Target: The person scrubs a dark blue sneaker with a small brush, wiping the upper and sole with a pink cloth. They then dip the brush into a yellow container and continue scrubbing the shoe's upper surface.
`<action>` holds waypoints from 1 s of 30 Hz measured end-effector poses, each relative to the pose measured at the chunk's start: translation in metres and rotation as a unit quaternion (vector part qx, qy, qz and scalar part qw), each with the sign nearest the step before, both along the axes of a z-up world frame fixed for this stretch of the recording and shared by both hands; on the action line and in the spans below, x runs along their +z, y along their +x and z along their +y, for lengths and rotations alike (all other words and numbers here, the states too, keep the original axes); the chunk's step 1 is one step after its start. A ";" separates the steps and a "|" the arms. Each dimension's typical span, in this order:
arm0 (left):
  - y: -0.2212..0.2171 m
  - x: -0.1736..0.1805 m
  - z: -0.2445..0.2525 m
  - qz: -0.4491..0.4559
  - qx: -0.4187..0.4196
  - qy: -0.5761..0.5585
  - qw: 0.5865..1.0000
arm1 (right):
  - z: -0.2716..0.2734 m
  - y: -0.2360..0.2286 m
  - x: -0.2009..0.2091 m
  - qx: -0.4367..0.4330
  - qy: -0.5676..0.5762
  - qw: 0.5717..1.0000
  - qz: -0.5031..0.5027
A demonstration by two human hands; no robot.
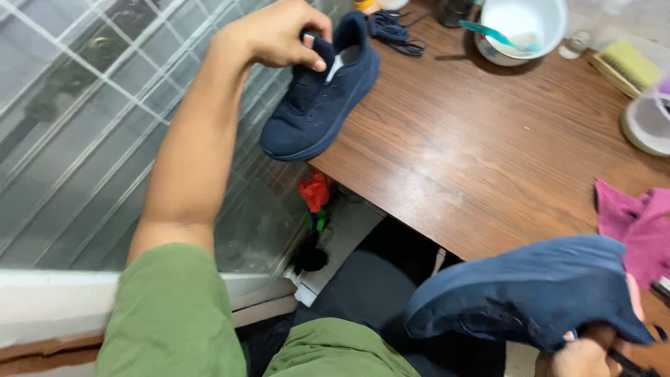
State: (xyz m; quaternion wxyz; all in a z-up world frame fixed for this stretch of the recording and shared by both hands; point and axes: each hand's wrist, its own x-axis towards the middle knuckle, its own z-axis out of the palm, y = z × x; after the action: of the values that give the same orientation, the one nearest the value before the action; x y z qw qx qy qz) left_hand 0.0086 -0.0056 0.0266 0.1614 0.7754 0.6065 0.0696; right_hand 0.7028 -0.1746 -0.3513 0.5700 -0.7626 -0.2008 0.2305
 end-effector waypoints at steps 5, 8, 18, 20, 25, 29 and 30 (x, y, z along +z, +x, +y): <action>0.044 0.002 -0.028 0.022 0.027 0.126 0.991 | 0.033 -0.147 0.240 0.279 0.116 0.952 -0.042; 0.128 -0.006 -0.053 -0.125 -0.098 0.254 0.954 | 0.045 -0.160 0.281 0.418 0.162 0.886 -0.121; 0.263 -0.181 -0.105 -0.752 0.083 -0.269 0.597 | 0.056 -0.172 0.303 0.604 0.132 0.782 -0.082; 0.254 -0.195 -0.125 -0.786 0.177 -0.340 0.485 | 0.059 -0.145 0.302 0.481 0.098 0.840 -0.231; 0.259 -0.155 -0.161 -0.886 0.145 -0.291 0.332 | 0.111 -0.112 0.300 0.365 -0.069 0.816 -0.443; 0.249 -0.158 -0.184 -0.917 0.023 -0.258 0.303 | 0.152 -0.116 0.275 0.365 -0.289 0.737 -0.490; 0.247 -0.160 -0.187 -0.918 0.022 -0.256 0.303 | 0.161 -0.121 0.264 0.365 -0.288 0.736 -0.492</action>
State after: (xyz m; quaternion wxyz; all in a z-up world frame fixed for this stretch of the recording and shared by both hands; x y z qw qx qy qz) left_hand 0.2553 -0.1926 -0.1335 0.8024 0.1166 0.0708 0.5810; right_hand 0.5819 -0.0133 -0.0876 0.0175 -0.7659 -0.6399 0.0606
